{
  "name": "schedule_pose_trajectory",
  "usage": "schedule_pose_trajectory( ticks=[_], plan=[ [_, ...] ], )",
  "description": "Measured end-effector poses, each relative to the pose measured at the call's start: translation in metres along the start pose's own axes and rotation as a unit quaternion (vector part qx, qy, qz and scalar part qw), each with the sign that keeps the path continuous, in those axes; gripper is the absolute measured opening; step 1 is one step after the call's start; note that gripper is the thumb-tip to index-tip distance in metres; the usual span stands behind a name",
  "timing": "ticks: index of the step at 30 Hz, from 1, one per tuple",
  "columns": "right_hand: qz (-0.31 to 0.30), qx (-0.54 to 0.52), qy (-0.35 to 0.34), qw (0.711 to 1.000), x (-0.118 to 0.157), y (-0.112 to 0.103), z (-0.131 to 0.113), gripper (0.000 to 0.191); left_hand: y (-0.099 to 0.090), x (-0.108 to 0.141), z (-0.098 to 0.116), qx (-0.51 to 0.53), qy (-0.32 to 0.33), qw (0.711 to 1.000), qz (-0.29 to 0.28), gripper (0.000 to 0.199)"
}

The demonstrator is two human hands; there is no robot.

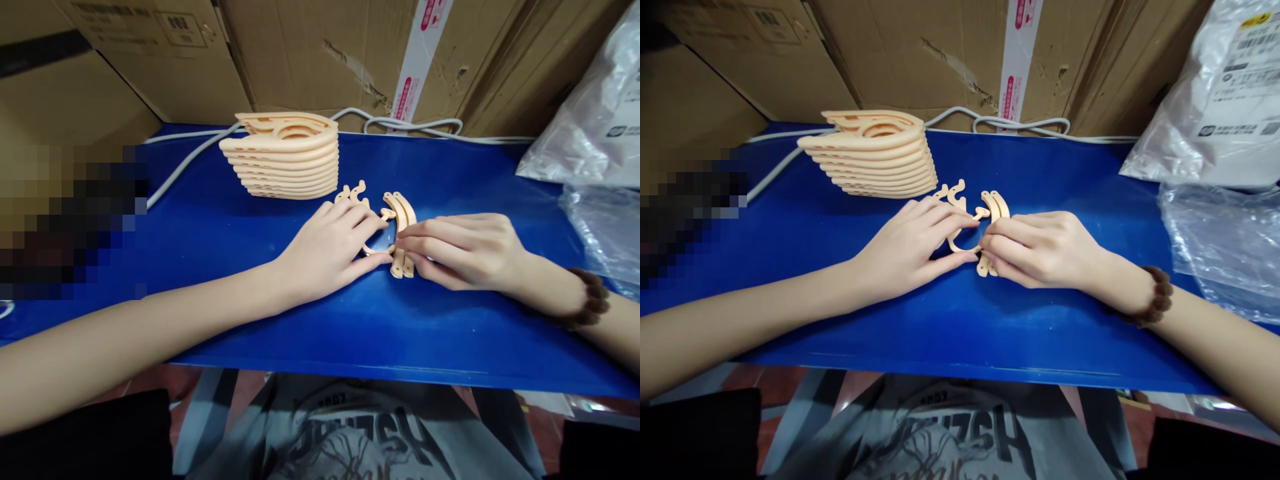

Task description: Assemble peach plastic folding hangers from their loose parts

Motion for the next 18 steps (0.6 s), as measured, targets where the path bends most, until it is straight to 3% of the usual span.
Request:
schedule_pose_trajectory(
  ticks=[5,11,18],
  plan=[
    [0.003,-0.015,-0.004,1.000,-0.001,0.001,0.000,0.019,0.002,0.001,-0.006,0.000,-0.025,1.000,0.003,0.040],
    [0.006,0.029,0.005,1.000,0.000,0.001,0.001,0.021,0.006,0.003,0.017,0.036,0.110,0.993,-0.025,0.056],
    [-0.025,0.082,0.108,0.990,0.001,0.005,0.020,0.025,-0.005,0.005,0.030,0.032,0.169,0.985,0.003,0.042]
  ],
)
Point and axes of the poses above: each hand's wrist, its own x-axis away from the middle knuckle, its own y-axis out of the palm, z = x × y, the point moved 9 cm from there along -x, towards the middle knuckle, and after that the axes turned 1 degree about z, right-handed, at the moved point
